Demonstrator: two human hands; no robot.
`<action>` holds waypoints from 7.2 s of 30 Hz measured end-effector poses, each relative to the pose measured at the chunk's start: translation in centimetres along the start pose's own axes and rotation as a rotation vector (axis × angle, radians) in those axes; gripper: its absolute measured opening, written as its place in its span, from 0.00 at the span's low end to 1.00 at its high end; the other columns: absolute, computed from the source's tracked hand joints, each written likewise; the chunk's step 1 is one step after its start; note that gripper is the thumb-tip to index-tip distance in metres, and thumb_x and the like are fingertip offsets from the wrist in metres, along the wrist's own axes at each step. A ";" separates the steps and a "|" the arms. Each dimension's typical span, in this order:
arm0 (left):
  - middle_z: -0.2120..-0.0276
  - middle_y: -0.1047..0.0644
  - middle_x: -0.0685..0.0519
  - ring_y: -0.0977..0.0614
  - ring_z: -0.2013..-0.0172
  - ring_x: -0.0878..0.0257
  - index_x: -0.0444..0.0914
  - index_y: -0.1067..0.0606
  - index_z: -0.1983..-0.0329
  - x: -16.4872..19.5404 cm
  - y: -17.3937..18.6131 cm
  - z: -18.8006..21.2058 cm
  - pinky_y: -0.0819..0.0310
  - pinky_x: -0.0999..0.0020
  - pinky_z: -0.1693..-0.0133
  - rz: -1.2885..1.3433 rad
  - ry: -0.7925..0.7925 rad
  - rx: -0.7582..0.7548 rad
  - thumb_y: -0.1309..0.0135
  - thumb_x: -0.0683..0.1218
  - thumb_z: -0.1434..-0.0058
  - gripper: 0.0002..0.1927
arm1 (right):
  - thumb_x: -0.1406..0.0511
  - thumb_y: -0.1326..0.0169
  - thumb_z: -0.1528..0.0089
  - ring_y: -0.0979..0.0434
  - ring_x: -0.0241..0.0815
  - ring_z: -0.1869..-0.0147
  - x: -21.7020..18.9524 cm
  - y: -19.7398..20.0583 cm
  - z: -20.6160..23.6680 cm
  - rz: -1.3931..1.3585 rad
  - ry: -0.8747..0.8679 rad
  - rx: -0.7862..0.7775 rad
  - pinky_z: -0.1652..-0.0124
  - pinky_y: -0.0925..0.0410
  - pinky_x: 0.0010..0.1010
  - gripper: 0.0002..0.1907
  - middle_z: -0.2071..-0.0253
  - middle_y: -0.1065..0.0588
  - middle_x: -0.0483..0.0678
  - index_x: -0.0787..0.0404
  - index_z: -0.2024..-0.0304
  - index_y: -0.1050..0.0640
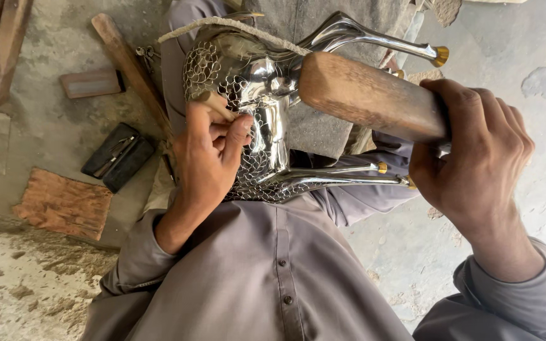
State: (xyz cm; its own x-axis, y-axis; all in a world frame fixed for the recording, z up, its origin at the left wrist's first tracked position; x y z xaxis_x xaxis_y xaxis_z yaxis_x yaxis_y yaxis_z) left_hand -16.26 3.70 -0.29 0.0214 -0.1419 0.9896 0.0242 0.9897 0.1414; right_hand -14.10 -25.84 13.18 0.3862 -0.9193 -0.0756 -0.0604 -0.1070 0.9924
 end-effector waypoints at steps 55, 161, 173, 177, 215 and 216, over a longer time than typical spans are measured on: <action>0.61 0.17 0.48 0.12 0.63 0.63 0.36 0.29 0.45 3.7 1.9 -6.7 0.17 0.73 0.66 -0.332 -0.243 -0.459 0.40 0.41 0.27 0.13 | 0.73 0.45 0.41 0.23 0.46 0.67 -4.3 -7.6 13.5 -0.408 -0.838 0.090 0.64 0.31 0.34 0.22 0.63 0.23 0.56 0.67 0.43 0.27; 0.78 0.20 0.43 0.14 0.73 0.52 0.33 0.33 0.49 1.7 -6.6 -10.4 0.23 0.56 0.75 -0.641 -0.180 -1.138 0.40 0.47 0.37 0.20 | 0.62 0.37 0.43 0.16 0.55 0.67 0.9 -6.8 10.3 -0.641 -0.870 -0.510 0.65 0.25 0.46 0.25 0.62 0.19 0.61 0.66 0.47 0.29; 0.74 0.21 0.47 0.18 0.79 0.61 0.33 0.32 0.48 0.9 -6.2 -9.5 0.24 0.71 0.84 -0.604 -0.061 -1.100 0.45 0.44 0.35 0.16 | 0.70 0.42 0.47 0.21 0.53 0.74 0.8 -6.3 6.8 -0.547 -0.417 -0.483 0.71 0.27 0.44 0.30 0.70 0.23 0.61 0.71 0.42 0.33; 0.77 0.23 0.48 0.24 0.85 0.62 0.33 0.33 0.47 0.6 -5.2 -9.0 0.34 0.69 0.88 -0.577 -0.015 -1.005 0.46 0.45 0.33 0.16 | 0.69 0.44 0.40 0.22 0.51 0.78 1.4 -6.5 5.5 -0.580 -0.570 -0.463 0.77 0.28 0.40 0.25 0.66 0.23 0.58 0.72 0.43 0.34; 0.61 0.22 0.47 0.15 0.64 0.63 0.29 0.34 0.44 0.0 -1.6 -0.2 0.15 0.73 0.65 -0.291 -0.215 0.008 0.43 0.44 0.24 0.16 | 0.69 0.42 0.36 0.28 0.38 0.62 0.3 -1.6 -1.7 0.279 0.169 -0.021 0.57 0.37 0.30 0.16 0.60 0.27 0.43 0.53 0.46 0.23; 0.62 0.22 0.50 0.14 0.64 0.65 0.30 0.34 0.45 0.1 -1.6 -0.6 0.15 0.73 0.65 -0.233 -0.149 -0.011 0.43 0.44 0.23 0.15 | 0.70 0.43 0.37 0.29 0.37 0.62 0.6 -2.3 -1.8 0.306 0.143 -0.034 0.58 0.38 0.29 0.16 0.61 0.28 0.43 0.53 0.46 0.24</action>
State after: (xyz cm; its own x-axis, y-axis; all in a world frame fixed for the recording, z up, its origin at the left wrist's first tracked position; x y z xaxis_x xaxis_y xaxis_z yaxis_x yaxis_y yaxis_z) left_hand -15.70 2.10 -0.47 -0.1336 -0.3603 0.9232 0.0216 0.9303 0.3662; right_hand -12.01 -25.48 11.03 0.4807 -0.8440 0.2381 -0.1640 0.1802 0.9699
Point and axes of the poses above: each hand's wrist, its own z-axis away from the middle knuckle, its own y-axis out of the back of the hand, x = y × z, the point moved 2 cm from there along -z, towards the middle knuckle
